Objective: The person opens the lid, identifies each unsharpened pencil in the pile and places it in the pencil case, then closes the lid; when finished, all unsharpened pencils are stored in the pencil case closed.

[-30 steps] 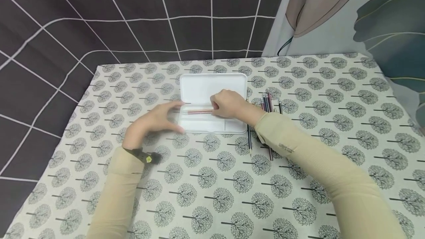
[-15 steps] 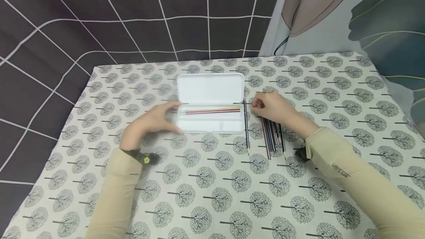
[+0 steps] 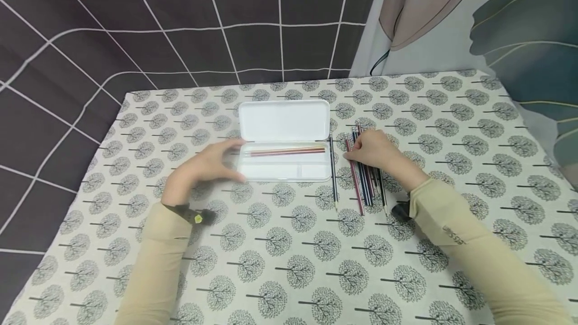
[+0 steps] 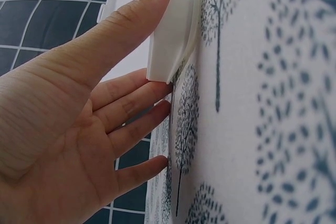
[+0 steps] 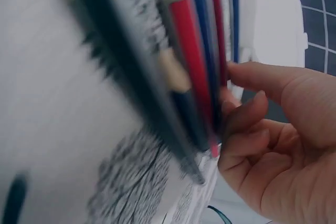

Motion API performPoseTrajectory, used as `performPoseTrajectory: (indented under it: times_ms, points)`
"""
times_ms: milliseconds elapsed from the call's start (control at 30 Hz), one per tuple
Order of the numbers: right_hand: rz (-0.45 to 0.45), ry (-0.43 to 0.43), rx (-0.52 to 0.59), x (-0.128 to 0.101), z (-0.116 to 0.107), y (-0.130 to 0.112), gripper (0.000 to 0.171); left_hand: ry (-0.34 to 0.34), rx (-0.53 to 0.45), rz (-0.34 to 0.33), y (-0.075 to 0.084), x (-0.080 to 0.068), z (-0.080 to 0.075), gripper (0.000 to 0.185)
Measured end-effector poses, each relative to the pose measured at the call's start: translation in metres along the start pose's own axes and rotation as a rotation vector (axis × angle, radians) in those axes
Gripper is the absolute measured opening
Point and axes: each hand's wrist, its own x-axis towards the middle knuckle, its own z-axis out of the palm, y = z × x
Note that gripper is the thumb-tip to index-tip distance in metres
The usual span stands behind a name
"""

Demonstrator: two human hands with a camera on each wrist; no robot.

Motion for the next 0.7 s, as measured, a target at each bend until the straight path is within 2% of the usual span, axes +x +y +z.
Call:
performPoseTrajectory:
  times_ms: [233, 400, 533, 700]
  points:
    - [0.027, -0.065, 0.077, 0.005, -0.011, -0.006, 0.030, -0.002, 0.010, -0.003, 0.001, -0.002, -0.002, 0.097]
    - [0.000, 0.023, 0.189, 0.011, -0.023, -0.013, 0.030, -0.004, 0.015, -0.026, -0.001, -0.002, -0.002, 0.097]
    - [-0.092, 0.103, 0.233, 0.015, -0.033, -0.024, 0.029, -0.003, 0.019, -0.033, -0.002, 0.000, -0.001, 0.097]
    - [-0.273, 0.229, 0.204, 0.020, -0.046, -0.039, 0.023, -0.004, 0.017, -0.027, -0.002, 0.001, -0.001, 0.098]
